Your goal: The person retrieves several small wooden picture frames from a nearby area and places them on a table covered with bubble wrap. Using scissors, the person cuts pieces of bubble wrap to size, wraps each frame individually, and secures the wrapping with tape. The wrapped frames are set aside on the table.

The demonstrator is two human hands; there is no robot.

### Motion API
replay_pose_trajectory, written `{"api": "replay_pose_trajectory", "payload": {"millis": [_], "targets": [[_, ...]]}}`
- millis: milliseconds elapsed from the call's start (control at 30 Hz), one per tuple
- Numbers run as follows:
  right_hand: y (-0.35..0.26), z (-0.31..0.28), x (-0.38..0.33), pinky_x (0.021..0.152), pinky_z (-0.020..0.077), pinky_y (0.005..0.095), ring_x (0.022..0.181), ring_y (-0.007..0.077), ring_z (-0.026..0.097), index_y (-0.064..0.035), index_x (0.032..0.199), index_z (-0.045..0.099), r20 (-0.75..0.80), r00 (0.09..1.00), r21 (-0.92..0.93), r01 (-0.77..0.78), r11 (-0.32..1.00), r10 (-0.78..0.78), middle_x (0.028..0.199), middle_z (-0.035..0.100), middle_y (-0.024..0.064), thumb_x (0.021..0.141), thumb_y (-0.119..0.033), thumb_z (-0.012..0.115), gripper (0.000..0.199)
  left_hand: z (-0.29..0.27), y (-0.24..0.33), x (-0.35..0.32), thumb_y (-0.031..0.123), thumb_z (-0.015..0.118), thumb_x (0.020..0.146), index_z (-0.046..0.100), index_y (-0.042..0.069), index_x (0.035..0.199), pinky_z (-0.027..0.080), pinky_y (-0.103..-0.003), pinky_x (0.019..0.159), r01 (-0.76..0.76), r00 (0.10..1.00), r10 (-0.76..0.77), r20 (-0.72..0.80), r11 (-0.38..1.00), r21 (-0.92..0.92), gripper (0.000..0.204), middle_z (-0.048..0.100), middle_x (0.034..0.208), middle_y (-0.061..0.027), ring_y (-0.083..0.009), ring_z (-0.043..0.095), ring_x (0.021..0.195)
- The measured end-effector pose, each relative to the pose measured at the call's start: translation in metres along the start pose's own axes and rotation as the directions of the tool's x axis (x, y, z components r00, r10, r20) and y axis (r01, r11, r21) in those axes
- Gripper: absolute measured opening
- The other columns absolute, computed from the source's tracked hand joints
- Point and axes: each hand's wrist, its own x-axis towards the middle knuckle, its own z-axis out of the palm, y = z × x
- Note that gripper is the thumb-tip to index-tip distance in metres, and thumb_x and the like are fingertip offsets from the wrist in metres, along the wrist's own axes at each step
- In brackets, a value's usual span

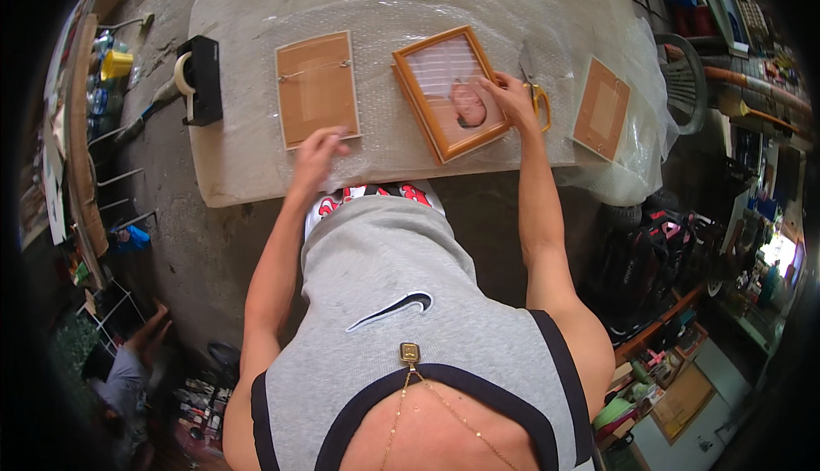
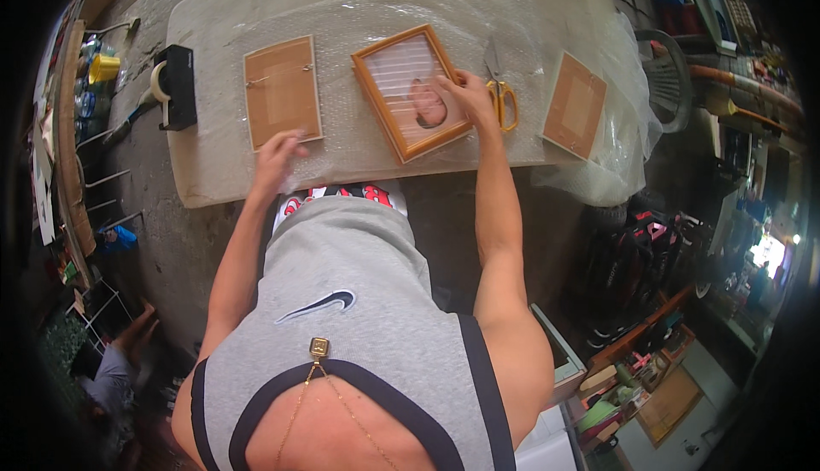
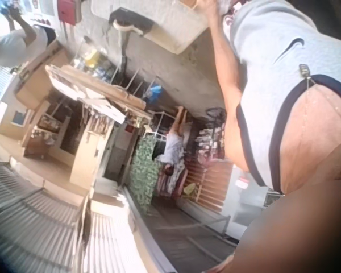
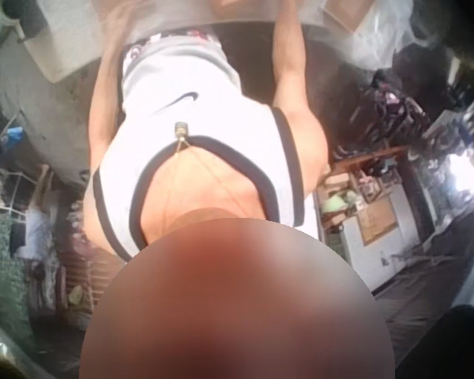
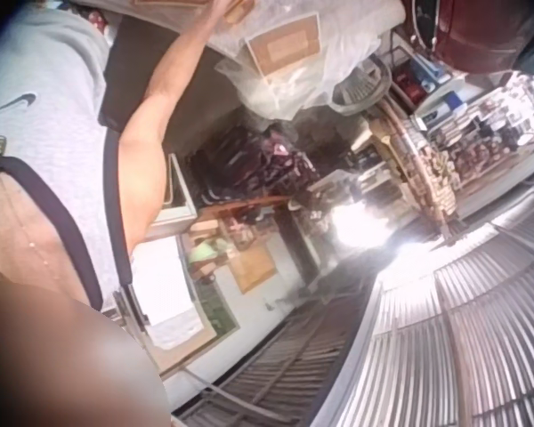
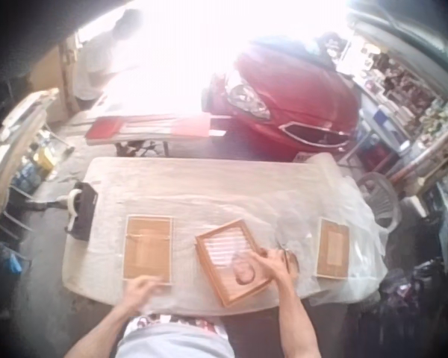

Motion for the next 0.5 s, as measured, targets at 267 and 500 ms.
{"api": "replay_pose_trajectory", "payload": {"millis": [267, 500], "targets": [[0.017, 0.003, 0.019, 0.065, 0.0497, 0.0296, 0.076, 0.0176, 0.064, 0.0069, 0.102, 0.066, 0.104, 0.983, -0.018, -0.148, 0.989, 0.149, 0.084, 0.068, 0.0121, 0.077, -0.047, 0.070, 0.060, 0.145, 0.026, 0.059, 0.050, 0.064, 0.083, 0.060, -0.004, 0.103, 0.035, -0.025, 0.048, 0.252, 0.942, -0.287, 0.171, 0.947, 0.199, 0.057, 0.054, 0.071, -0.0026, -0.0098, 0.046, 0.058], [-0.009, -0.001, 0.010, 0.062, 0.0511, 0.0253, 0.076, 0.0159, 0.064, 0.0105, 0.107, 0.061, 0.223, 0.934, 0.209, -0.326, 0.922, 0.279, 0.092, 0.066, 0.0120, 0.079, -0.046, 0.071, 0.064, 0.148, 0.016, 0.054, 0.049, 0.077, 0.068, 0.058, -0.010, 0.110, 0.048, -0.036, 0.085, 0.155, 0.985, -0.168, 0.037, 0.961, 0.228, 0.074, 0.064, 0.104, -0.0213, -0.0280, 0.062, 0.095]]}}
